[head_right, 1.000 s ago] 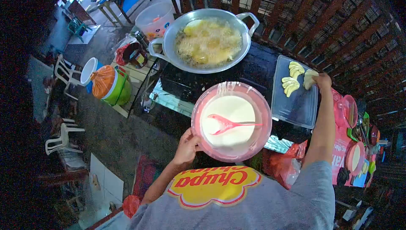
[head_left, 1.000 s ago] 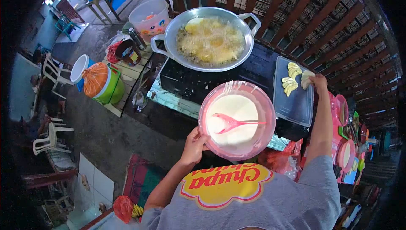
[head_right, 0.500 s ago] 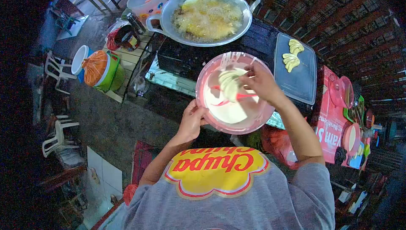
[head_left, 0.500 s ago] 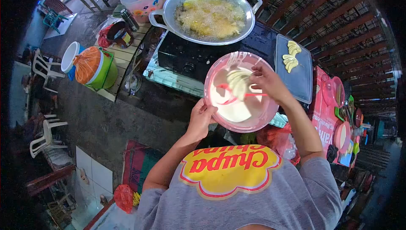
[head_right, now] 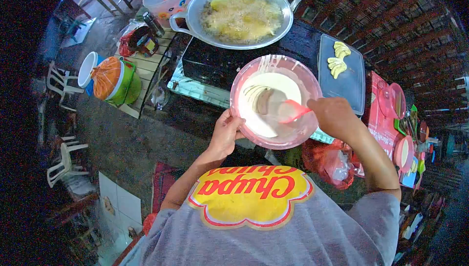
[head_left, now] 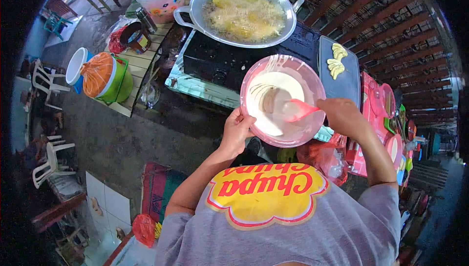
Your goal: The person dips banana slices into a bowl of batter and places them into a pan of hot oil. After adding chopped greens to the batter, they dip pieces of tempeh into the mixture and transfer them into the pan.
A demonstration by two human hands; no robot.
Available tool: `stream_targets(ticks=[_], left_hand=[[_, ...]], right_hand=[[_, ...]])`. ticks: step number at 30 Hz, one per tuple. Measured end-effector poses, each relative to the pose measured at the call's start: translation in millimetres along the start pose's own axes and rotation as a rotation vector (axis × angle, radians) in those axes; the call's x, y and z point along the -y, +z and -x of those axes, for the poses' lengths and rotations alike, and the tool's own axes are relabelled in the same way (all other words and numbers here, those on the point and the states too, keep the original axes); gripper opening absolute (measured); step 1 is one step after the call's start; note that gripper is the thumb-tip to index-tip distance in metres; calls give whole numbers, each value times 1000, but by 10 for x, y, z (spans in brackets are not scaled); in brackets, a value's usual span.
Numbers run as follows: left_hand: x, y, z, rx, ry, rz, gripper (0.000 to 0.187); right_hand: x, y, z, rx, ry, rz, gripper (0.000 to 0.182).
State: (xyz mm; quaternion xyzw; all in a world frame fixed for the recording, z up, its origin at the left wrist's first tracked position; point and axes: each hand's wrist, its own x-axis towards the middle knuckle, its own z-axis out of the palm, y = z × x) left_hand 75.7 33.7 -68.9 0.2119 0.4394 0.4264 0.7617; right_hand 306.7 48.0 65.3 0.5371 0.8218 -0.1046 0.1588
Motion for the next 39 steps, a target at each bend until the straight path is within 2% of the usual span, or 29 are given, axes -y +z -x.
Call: stream_targets(ticks=[5,7,8,10,13,14,16,20,22,25,28,32,34,35,37,39], left_hand=[[24,-27,-27,7,13,-2,21],[27,-37,-24,26,7,2,21],[5,-33,-14,31,11,0,21],[-16,-30,-7,37,13,-2,21],[-11,-34,-16,16,19,29,19],[-5,-51,-33,15,17,13,20],[7,-60,-39,14,13,-5,21],[1,-75,-54,13,-2,11,22],[-5,-74,-53,13,-3,13,22],[-23,-80,-48,17,-6,1,22],[-5,-98,-64,12,-7,-24,18],[-45,-87,-49,33,-14,-26,19],[-57,-91,-46,31,-17,-24,20],[-69,-99,-51,34,-15,-13,19],[-91,-104,-50,42,-14,-6,18],[-113,-110,-42,38,-7,-31,18]], right_hand=[[83,64,-185,-31,152,103,12],[105,33,-220,-352,50,45,8],[104,-2,-200,-352,50,45,8],[72,-82,-119,-163,157,189,9],[38,147,-104,-110,144,249,9],[44,156,-133,-108,143,252,9],[110,133,-199,-315,176,98,9],[94,42,-152,-315,211,118,10],[61,150,-89,-113,207,238,10],[183,149,-112,-211,173,97,11],[236,43,-70,-283,162,82,11],[218,132,-46,-141,142,135,12],[314,112,-101,-311,127,32,16],[260,105,-163,-312,124,31,16],[57,116,-340,-516,250,83,19],[-55,216,-474,-513,227,45,19]])
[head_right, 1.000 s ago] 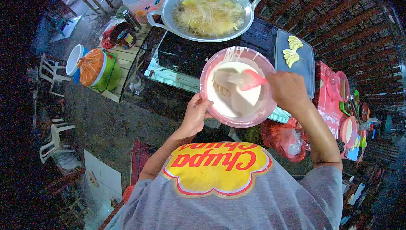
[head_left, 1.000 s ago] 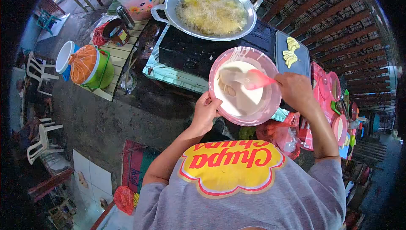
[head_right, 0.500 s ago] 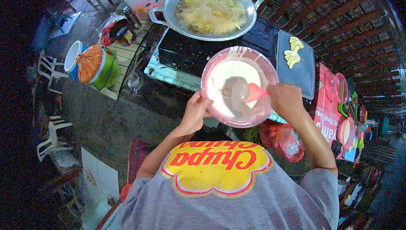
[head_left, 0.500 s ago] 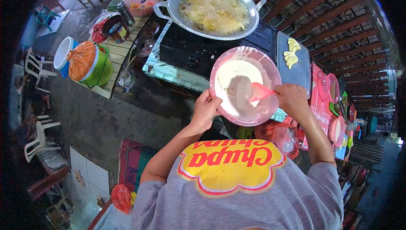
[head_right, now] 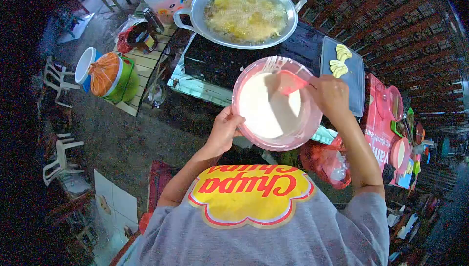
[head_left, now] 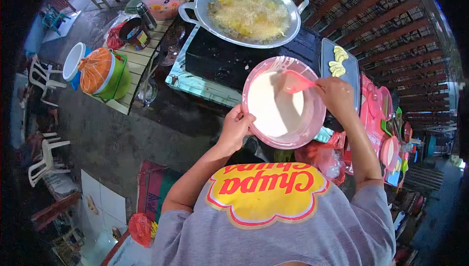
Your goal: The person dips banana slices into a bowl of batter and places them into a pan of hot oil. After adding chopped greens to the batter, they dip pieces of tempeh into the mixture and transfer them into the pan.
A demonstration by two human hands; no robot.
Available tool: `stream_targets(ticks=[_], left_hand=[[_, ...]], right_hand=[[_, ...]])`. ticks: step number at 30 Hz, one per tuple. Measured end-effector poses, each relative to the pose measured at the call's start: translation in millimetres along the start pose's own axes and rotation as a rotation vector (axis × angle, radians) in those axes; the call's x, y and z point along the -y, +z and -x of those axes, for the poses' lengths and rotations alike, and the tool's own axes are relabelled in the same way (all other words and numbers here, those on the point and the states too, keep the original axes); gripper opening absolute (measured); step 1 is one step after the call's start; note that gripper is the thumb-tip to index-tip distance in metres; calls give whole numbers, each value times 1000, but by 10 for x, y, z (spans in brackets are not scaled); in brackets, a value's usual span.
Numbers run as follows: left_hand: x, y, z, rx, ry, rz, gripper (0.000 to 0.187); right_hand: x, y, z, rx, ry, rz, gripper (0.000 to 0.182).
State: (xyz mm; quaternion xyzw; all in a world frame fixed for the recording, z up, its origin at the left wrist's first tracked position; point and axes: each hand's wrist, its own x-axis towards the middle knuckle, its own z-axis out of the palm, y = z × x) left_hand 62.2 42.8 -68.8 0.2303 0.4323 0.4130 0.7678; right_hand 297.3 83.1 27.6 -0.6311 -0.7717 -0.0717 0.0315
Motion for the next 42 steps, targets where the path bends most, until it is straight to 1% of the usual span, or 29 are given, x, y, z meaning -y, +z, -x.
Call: stream_targets(ticks=[2,4,5,7,10,13,17,20,23,24,27,31,33,37,39,40,42], left_hand=[[13,-22,-7,-5,-6,-14,18],[10,-41,0,-13,-12,-28,19],[-7,-50,7,-4,-15,-47,20],[-21,-69,12,2,-17,-65,21],[-38,-98,6,15,-9,-84,22],[-68,-96,6,35,-24,-95,22],[-50,-106,6,28,-26,-91,23],[-47,-105,4,37,-32,-94,24],[-83,-93,10,36,-38,-124,24],[-86,-99,19,37,-51,-148,24],[-90,-99,16,48,-54,-156,24],[-68,-106,36,53,-49,-148,23],[-60,-89,44,43,-26,-107,23],[-74,-98,107,42,-32,-122,22],[-38,-138,102,44,-14,-110,22],[-51,-153,113,47,-1,-117,22],[-74,-178,160,51,-36,-119,23]], right_hand=[[-16,57,-19,11,-15,-42,18],[26,59,-11,82,-23,-123,17],[33,15,-1,82,-26,-125,17],[35,-109,15,159,-29,-118,18],[50,0,36,123,-62,-138,19],[78,106,5,150,-93,-208,18],[153,-171,47,190,-83,-198,16],[250,-78,121,22,-182,-151,14],[340,-116,161,22,-230,-82,13],[348,-103,178,-9,-223,-120,13],[385,38,241,-4,-214,-168,14],[428,32,328,7,-177,-193,14],[467,22,385,-24,-138,-194,14],[525,61,480,-45,-136,-178,15],[535,125,495,26,-65,-240,16],[527,160,499,11,-66,-240,16],[487,208,519,112,65,-366,18]])
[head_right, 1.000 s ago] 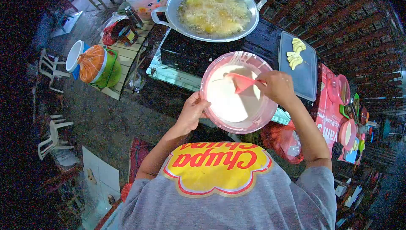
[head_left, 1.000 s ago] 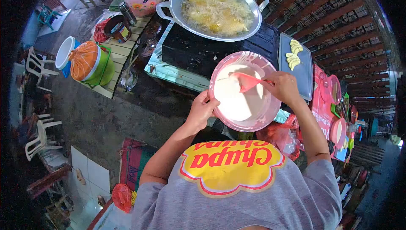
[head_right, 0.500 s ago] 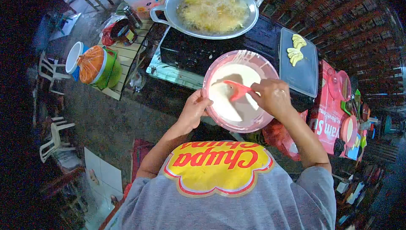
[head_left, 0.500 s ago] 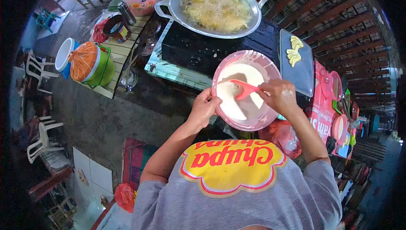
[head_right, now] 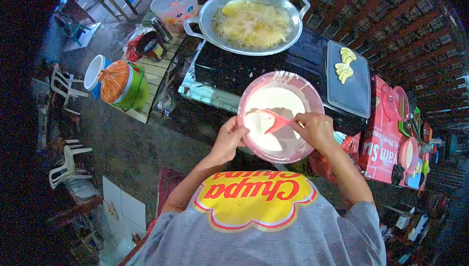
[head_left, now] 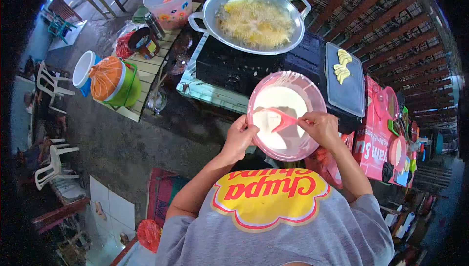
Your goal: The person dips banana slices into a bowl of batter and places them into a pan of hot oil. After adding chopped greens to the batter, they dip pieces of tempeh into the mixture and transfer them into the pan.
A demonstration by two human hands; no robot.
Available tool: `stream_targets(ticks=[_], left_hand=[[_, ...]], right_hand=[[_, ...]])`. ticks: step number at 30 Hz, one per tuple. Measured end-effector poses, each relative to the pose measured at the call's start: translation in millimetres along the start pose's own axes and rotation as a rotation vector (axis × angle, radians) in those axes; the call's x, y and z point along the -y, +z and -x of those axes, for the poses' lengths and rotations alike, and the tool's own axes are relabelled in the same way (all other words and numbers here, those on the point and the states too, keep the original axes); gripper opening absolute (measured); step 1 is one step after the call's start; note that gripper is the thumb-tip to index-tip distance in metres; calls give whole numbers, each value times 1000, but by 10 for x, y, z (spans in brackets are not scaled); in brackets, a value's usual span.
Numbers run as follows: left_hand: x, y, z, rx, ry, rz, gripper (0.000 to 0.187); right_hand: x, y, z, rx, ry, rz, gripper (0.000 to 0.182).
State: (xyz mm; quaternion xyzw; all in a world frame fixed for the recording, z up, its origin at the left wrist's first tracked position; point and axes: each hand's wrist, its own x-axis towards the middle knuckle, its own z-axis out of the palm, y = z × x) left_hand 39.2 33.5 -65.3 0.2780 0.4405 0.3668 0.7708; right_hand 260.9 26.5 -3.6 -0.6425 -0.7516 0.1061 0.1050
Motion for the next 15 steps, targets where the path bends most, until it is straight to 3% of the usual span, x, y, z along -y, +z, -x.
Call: stream_targets(ticks=[7,15], left_hand=[[-45,-161,161,-3,57,-37,21],[-449,-330,280,-50,73,11,23]], right_hand=[[14,23,7,140,206,-244,20],[-52,-278,-346,132,253,-478,18]])
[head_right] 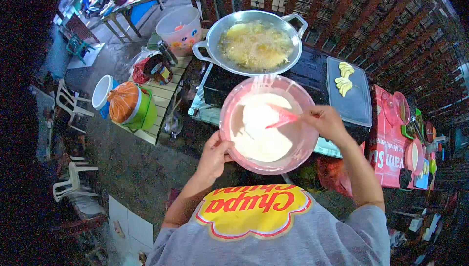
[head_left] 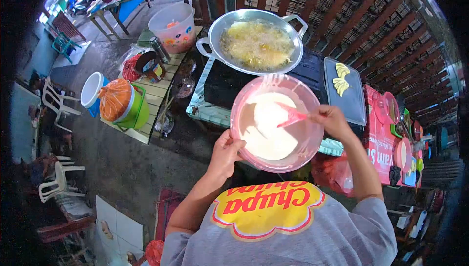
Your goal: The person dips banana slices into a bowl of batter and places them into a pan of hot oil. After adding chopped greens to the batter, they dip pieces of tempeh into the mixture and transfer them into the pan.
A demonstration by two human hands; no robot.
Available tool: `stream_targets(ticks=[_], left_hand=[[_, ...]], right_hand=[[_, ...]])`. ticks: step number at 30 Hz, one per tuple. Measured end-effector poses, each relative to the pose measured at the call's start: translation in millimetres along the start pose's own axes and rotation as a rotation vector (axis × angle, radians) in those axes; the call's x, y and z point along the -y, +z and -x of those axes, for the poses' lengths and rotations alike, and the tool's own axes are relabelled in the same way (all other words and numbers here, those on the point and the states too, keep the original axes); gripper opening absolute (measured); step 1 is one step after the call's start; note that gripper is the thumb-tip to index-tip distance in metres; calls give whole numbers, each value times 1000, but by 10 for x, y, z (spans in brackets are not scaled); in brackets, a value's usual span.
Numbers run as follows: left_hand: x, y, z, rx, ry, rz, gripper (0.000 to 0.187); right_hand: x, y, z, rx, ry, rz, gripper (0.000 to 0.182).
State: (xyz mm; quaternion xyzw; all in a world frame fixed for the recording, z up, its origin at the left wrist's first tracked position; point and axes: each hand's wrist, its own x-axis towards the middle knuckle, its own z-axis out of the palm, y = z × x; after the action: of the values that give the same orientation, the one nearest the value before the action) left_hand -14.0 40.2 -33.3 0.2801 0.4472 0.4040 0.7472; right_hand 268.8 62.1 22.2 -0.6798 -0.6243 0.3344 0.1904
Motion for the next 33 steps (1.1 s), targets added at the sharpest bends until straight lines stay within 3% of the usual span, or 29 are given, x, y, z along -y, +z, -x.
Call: stream_targets(ticks=[2,11,15,16,17,22,25,26,28,33], left_hand=[[-117,-16,-32,-28,56,39,26],[-470,109,4,-233,213,128,34],[-404,66,143,-272,267,201,37],[-420,95,193,-358,244,212,39],[-412,115,219,-444,220,224,41],[-227,115,267,-518,375,388,34],[-200,193,264,-633,371,423,33],[-188,194,266,-613,377,428,33],[-188,216,257,-594,383,432,33],[-184,257,243,-587,371,444,33]], right_hand=[[182,-208,-142,-21,-62,-308,20],[548,-1180,-1472,-136,-172,-203,26],[224,-1320,-2456,-220,-247,19,28],[196,-1323,-2629,-280,-255,205,30],[156,-1316,-2775,-341,-262,391,33],[208,-1109,-3190,-413,-200,621,31],[163,-974,-3390,-453,-381,829,24],[148,-944,-3418,-450,-383,828,24],[132,-904,-3443,-467,-646,804,21],[229,-833,-3375,-365,-614,818,22]])
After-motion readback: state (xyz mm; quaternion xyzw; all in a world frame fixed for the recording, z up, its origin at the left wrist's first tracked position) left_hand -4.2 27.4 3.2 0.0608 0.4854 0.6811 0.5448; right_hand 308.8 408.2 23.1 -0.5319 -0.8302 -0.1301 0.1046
